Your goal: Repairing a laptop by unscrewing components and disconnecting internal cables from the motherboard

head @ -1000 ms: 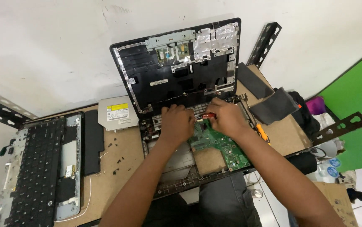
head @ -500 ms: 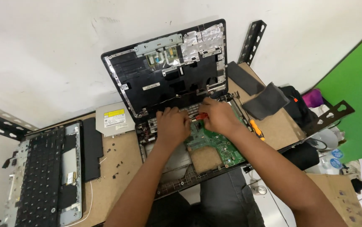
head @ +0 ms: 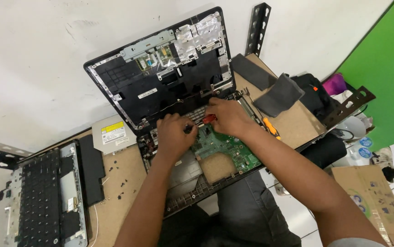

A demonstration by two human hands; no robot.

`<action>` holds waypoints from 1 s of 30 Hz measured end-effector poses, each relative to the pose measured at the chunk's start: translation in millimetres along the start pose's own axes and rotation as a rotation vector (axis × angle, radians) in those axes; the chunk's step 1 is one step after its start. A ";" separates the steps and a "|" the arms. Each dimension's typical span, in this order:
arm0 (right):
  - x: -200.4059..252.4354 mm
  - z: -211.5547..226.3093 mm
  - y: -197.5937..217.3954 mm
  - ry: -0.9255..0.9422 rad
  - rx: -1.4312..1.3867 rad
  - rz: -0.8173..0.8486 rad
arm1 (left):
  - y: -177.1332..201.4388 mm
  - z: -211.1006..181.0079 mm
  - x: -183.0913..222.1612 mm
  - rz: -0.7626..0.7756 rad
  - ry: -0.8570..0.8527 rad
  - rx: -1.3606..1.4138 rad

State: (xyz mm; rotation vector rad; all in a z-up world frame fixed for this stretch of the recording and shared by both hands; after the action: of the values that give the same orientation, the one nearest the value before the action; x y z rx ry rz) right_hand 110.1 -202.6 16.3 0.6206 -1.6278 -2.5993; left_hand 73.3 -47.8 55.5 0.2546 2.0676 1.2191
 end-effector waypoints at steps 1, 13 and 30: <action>0.1 1.0 0.1 -0.001 -0.001 -0.001 | -2.0 1.5 0.2 0.001 -0.001 -0.001; 5.9 11.5 20.8 0.003 0.038 -0.029 | -8.3 2.0 -0.5 -0.051 -0.009 -0.005; 18.2 -50.2 154.8 -0.431 -1.160 -0.436 | -14.9 11.6 6.4 -0.027 -0.013 -0.048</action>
State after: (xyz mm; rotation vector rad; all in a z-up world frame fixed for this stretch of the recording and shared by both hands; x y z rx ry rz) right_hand 79.8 -320.8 125.5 0.3261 0.2631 -3.4391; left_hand 79.0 -44.7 36.6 0.2104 2.0219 1.2456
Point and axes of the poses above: each hand's wrist, its own x-axis away from the middle knuckle, its own y-axis out of the back of the hand, z = x × y, the point moved 6 cm from there along -x, towards the middle knuckle, and after that the axes turned 15 degrees about -y, right-handed, at the moved point
